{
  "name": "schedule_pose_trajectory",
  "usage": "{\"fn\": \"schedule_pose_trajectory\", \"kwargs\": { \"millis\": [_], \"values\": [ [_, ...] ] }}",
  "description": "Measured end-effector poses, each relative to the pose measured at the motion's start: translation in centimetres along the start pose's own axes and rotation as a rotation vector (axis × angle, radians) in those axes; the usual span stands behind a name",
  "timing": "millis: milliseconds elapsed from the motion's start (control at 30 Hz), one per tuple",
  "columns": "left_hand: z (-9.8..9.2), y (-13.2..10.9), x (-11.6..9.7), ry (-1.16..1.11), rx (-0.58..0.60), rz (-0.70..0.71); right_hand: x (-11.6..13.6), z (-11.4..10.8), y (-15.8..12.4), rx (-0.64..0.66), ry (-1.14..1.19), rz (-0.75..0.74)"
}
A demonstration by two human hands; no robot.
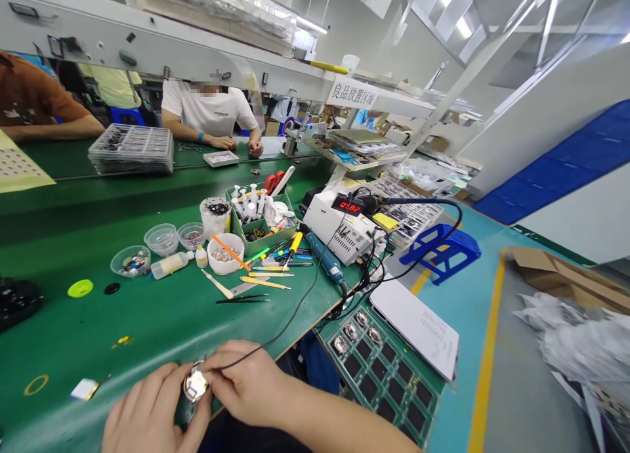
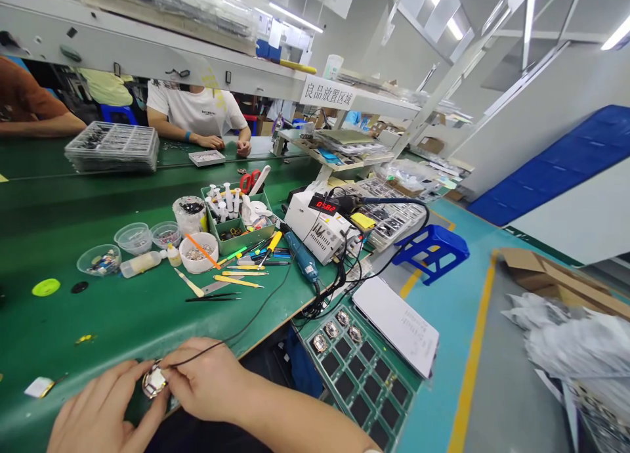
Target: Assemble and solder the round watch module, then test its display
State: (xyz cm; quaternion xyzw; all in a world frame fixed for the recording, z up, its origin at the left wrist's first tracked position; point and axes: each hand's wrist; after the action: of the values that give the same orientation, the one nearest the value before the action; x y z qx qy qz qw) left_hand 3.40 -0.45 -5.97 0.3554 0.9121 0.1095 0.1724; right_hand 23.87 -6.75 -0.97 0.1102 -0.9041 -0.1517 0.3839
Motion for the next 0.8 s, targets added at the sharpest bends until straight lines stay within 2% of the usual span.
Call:
{"fn": "schedule_pose_trajectory", "kwargs": {
  "millis": [267, 467, 600, 700, 800],
  "values": [
    [0.1, 0.0, 0.6, 0.006, 0.025, 0.015, 0.0, 0.0, 0.1, -0.013, -0.005, -0.021],
    [0.7, -0.2, 0.8, 0.03, -0.054, 0.058, 0.0, 0.1, 0.1, -0.052, 0.014, -0.044],
    [0.7, -0.1, 0.8, 0.004, -0.065, 0.075, -0.1, 0.0, 0.1, -0.063, 0.018, -0.037],
    [0.0, 0.4, 0.2, -0.03, -0.076, 0.073, 0.0, -0.3, 0.3, -0.03, 0.044, -0.015],
    [-1.8, 1.0, -1.5, -0.079, -0.069, 0.035, 0.4, -0.7, 0.4, -0.004, 0.094, -0.012]
  ]
}}
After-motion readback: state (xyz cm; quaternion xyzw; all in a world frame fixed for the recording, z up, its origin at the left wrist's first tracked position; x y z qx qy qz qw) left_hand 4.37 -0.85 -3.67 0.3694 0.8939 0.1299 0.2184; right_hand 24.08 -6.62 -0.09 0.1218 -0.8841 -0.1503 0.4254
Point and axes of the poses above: each hand's wrist, its own y-axis towards the middle knuckle, its own z-axis out of the palm, x = y × z, and after that the axes turned 1 degree about y, right-handed
